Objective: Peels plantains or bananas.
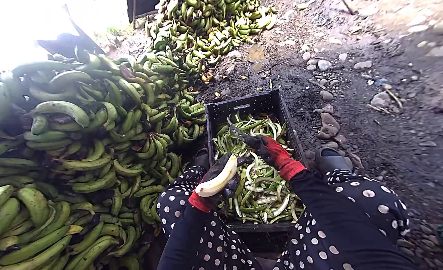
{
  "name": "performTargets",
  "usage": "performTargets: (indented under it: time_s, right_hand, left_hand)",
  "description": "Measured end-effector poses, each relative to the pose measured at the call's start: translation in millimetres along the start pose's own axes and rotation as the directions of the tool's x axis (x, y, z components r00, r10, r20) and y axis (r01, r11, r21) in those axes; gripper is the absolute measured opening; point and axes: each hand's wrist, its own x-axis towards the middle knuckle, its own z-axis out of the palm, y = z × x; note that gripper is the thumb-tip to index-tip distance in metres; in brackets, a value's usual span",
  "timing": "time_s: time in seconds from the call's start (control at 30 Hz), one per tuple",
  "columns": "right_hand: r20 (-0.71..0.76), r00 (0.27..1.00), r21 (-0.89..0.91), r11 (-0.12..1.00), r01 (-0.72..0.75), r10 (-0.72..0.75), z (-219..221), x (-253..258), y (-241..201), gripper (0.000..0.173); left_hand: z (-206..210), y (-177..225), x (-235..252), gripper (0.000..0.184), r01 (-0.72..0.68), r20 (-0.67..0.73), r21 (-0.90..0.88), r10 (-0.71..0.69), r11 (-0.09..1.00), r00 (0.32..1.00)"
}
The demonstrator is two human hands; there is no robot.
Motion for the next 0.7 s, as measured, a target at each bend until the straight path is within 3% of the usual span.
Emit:
performTargets:
  time_s: [0.07, 0.17, 0.2, 0.23, 0.27, 0.3, 0.33, 0.37, 0.43, 0.5, 0.6, 0.7]
  right_hand:
    - [0.024, 1.0, 0.118, 0.993, 0.014, -0.017, 1.4, -6.3, -7.7, 0.044]
    - [-0.026, 0.998, 0.339, 0.939, 0.058, -0.052, -1.9, -15.0, -10.1, 0.043]
    - [-0.062, 0.998, 0.302, 0.953, 0.024, -0.006, -2.6, -14.8, -5.5, 0.043]
    - [-0.059, 0.995, 0.107, 0.991, -0.076, 0.083, -4.7, -16.0, 2.2, 0.042]
    - [0.014, 0.97, -0.165, 0.957, -0.239, 0.244, -9.6, -19.8, 7.7, 0.046]
    - [0.059, 0.91, -0.425, 0.835, -0.35, 0.411, -10.1, -22.6, 16.0, 0.059]
    - [0.101, 0.857, -0.548, 0.747, -0.376, 0.506, -7.0, -26.7, 23.2, 0.069]
    - [0.159, 0.835, -0.582, 0.733, -0.352, 0.527, -3.3, -33.5, 23.8, 0.074]
    - [0.264, 0.863, -0.519, 0.817, -0.251, 0.432, 3.9, -51.4, 23.0, 0.068]
    - [0.285, 0.886, -0.385, 0.89, -0.245, 0.367, 2.3, -73.6, 21.1, 0.059]
    - [0.237, 0.882, -0.343, 0.884, -0.317, 0.407, 3.2, -110.5, 32.0, 0.058]
    - [0.272, 0.851, -0.401, 0.857, -0.325, 0.45, 15.1, -134.9, 50.8, 0.054]
  left_hand:
    - [-2.5, -0.8, -1.1, 0.03, -0.017, -0.093, -0.03, 0.015, 0.999, 0.996]
    - [-5.7, 2.4, 2.0, 0.044, -0.015, -0.224, -0.022, 0.01, 1.0, 0.975]
    - [-8.1, 1.7, 3.0, 0.05, -0.014, -0.28, 0.02, 0.019, 1.0, 0.96]
    - [-11.1, -1.6, 3.8, 0.054, -0.016, -0.337, 0.062, 0.036, 0.998, 0.941]
    - [-14.6, -5.3, 3.6, 0.055, -0.012, -0.38, 0.082, 0.043, 0.997, 0.924]
    - [-18.0, -7.9, 2.5, 0.053, -0.021, -0.404, 0.099, 0.06, 0.995, 0.913]
    - [-19.3, -9.8, 0.6, 0.049, -0.049, -0.422, 0.108, 0.091, 0.993, 0.902]
    - [-20.4, -13.6, -3.0, 0.045, -0.099, -0.425, 0.082, 0.125, 0.992, 0.897]
    - [-29.6, -26.5, -13.7, 0.042, -0.153, -0.403, 0.056, 0.163, 0.987, 0.901]
    - [-42.9, -36.1, -18.9, 0.049, -0.109, -0.437, 0.159, 0.17, 0.981, 0.883]
    - [-70.1, -40.8, -1.0, 0.057, 0.008, -0.498, 0.363, 0.186, 0.932, 0.847]
    - [-27.7, -49.3, 57.6, 0.057, 0.092, -0.512, 0.516, 0.221, 0.852, 0.83]
